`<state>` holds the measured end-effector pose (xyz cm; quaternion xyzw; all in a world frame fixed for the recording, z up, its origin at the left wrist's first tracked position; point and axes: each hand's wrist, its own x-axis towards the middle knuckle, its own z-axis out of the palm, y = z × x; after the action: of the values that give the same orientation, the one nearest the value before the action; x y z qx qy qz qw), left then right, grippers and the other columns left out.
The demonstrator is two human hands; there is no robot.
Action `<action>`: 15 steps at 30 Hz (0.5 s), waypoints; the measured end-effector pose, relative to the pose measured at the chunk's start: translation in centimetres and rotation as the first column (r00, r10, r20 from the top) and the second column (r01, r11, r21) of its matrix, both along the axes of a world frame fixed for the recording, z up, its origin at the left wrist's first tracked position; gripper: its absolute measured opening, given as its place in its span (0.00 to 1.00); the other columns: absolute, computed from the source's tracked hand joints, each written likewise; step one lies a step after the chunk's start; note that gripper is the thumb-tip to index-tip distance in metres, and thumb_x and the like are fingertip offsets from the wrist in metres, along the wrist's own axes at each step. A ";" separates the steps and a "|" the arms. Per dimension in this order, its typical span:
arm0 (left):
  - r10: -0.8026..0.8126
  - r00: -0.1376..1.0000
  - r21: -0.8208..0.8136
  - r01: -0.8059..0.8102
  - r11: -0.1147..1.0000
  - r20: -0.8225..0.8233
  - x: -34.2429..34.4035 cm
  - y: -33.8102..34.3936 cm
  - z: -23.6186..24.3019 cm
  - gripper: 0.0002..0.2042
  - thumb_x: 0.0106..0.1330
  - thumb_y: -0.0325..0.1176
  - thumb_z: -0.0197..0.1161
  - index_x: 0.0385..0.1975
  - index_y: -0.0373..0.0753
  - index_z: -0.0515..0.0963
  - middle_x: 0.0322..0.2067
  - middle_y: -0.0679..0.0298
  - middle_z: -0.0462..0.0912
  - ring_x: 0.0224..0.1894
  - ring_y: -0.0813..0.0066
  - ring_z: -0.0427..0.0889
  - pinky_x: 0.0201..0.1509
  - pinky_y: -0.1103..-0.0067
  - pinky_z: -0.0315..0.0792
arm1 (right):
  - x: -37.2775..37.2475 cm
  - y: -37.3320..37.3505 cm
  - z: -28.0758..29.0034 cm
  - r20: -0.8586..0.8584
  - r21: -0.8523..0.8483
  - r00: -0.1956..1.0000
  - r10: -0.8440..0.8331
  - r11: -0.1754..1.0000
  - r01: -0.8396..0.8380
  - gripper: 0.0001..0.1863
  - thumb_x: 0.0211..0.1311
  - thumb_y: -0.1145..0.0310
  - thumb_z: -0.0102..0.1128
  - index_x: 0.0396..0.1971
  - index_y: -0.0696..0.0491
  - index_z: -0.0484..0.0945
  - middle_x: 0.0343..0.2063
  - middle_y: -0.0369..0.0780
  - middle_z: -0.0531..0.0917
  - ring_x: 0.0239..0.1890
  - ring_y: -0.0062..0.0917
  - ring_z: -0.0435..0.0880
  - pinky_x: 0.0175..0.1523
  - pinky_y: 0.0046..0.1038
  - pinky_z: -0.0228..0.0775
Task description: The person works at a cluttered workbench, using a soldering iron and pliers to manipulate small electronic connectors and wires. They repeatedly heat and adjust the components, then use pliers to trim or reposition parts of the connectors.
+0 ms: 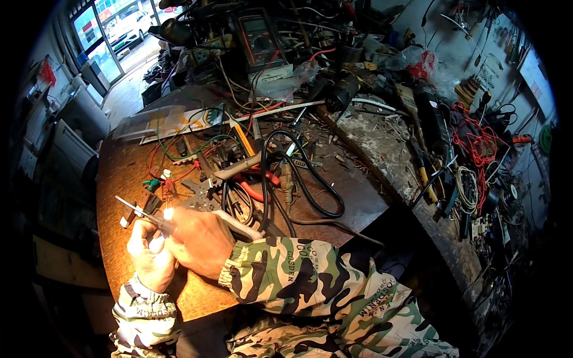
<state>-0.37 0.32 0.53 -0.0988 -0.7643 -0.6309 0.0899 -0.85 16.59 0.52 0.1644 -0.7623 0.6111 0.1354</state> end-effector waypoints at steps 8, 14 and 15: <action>0.057 0.992 -0.073 -0.049 0.996 0.111 -0.6 0.3 0.8 0.08 0.66 0.18 0.64 0.40 0.32 0.72 0.31 0.60 0.81 0.20 0.84 0.74 0.19 0.84 0.66 | -0.1 0.1 -0.3 -0.193 0.203 0.964 -0.183 0.954 0.221 0.13 0.56 0.68 0.70 0.32 0.56 0.73 0.24 0.45 0.79 0.24 0.43 0.84 0.31 0.42 0.76; 0.104 0.992 -0.142 -0.093 0.985 0.076 -0.9 -0.7 0.1 0.11 0.64 0.21 0.69 0.43 0.32 0.76 0.35 0.65 0.82 0.31 0.86 0.77 0.35 0.86 0.72 | -0.3 -0.2 -1.0 -0.197 0.279 0.963 -0.184 0.931 0.235 0.14 0.59 0.67 0.69 0.36 0.57 0.73 0.27 0.45 0.80 0.26 0.43 0.85 0.31 0.41 0.78; 0.106 0.994 -0.174 -0.100 0.980 0.027 -1.2 -0.9 -0.2 0.11 0.65 0.22 0.69 0.43 0.31 0.77 0.36 0.65 0.82 0.30 0.87 0.77 0.35 0.86 0.72 | -0.4 -0.2 -1.1 -0.197 0.276 0.961 -0.192 0.930 0.242 0.14 0.59 0.67 0.68 0.36 0.57 0.73 0.27 0.45 0.81 0.25 0.43 0.85 0.31 0.41 0.78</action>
<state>-1.55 -0.53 0.29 -0.0551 -0.8215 -0.5587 0.0997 -1.26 16.36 -0.56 0.1480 -0.8450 0.4548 0.2394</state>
